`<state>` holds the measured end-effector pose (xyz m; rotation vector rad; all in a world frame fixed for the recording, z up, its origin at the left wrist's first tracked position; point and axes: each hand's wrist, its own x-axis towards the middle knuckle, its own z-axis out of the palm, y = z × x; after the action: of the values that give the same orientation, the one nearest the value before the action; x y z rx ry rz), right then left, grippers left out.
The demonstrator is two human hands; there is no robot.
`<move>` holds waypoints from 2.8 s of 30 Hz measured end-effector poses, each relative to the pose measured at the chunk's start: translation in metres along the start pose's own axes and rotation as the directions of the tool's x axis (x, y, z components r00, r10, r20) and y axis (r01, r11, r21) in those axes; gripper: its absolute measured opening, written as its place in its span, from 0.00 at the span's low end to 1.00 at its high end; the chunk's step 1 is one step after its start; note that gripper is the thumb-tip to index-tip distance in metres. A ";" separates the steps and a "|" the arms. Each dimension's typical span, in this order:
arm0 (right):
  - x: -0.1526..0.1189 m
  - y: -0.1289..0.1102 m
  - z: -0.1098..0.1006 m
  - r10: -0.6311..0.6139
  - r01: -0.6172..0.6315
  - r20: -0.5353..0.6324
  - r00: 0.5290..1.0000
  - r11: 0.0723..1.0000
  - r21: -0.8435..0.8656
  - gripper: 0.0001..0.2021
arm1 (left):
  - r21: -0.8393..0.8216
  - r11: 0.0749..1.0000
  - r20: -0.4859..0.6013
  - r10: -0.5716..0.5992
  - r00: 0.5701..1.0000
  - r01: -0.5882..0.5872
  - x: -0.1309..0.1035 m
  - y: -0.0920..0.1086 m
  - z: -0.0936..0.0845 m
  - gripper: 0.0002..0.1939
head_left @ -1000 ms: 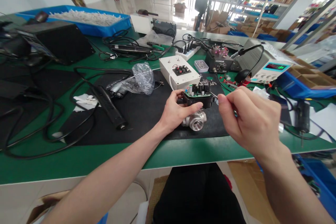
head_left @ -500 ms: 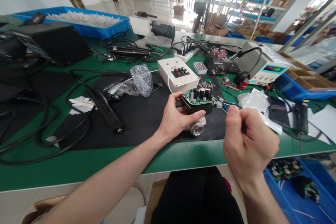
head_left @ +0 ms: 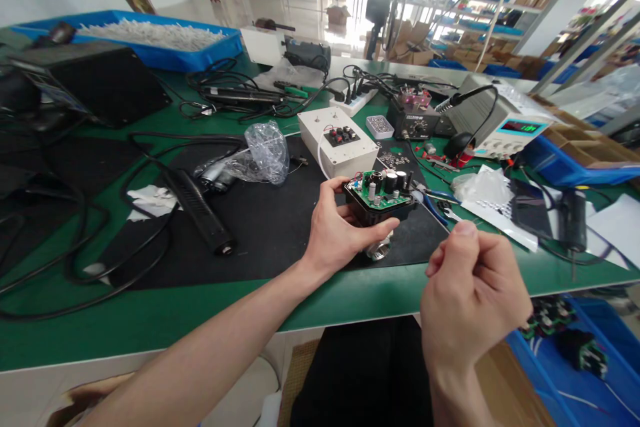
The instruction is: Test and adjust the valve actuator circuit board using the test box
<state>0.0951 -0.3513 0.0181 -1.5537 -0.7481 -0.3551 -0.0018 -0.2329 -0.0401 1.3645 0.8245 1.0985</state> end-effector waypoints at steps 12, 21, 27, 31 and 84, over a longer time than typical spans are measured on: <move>0.035 0.021 -0.026 -0.476 0.489 0.367 0.799 0.870 0.063 0.13 | -0.080 0.995 0.075 0.058 0.996 -0.052 0.004 -0.005 -0.004 0.47; 0.038 0.051 -0.048 -0.685 0.657 0.366 0.630 0.721 0.217 0.14 | -0.050 0.987 0.101 0.155 0.983 -0.151 -0.003 -0.006 -0.005 0.51; 0.021 0.067 -0.049 -0.626 0.559 0.298 0.721 0.779 0.284 0.13 | -0.027 0.951 -0.024 0.306 0.952 -0.307 0.005 -0.010 -0.005 0.56; 0.017 0.079 -0.052 -0.564 0.474 0.267 0.782 0.815 0.334 0.11 | -0.285 0.952 -0.040 0.103 0.994 -0.111 0.015 -0.004 -0.011 0.43; 0.047 0.015 -0.013 -0.291 0.345 0.552 0.781 0.938 0.007 0.10 | 0.005 0.982 0.001 0.191 0.982 -0.191 -0.018 -0.009 -0.001 0.58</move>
<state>0.1422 -0.3519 0.0385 -1.6337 -1.4776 -0.1888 -0.0073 -0.2480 -0.0521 1.4707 0.7064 1.2446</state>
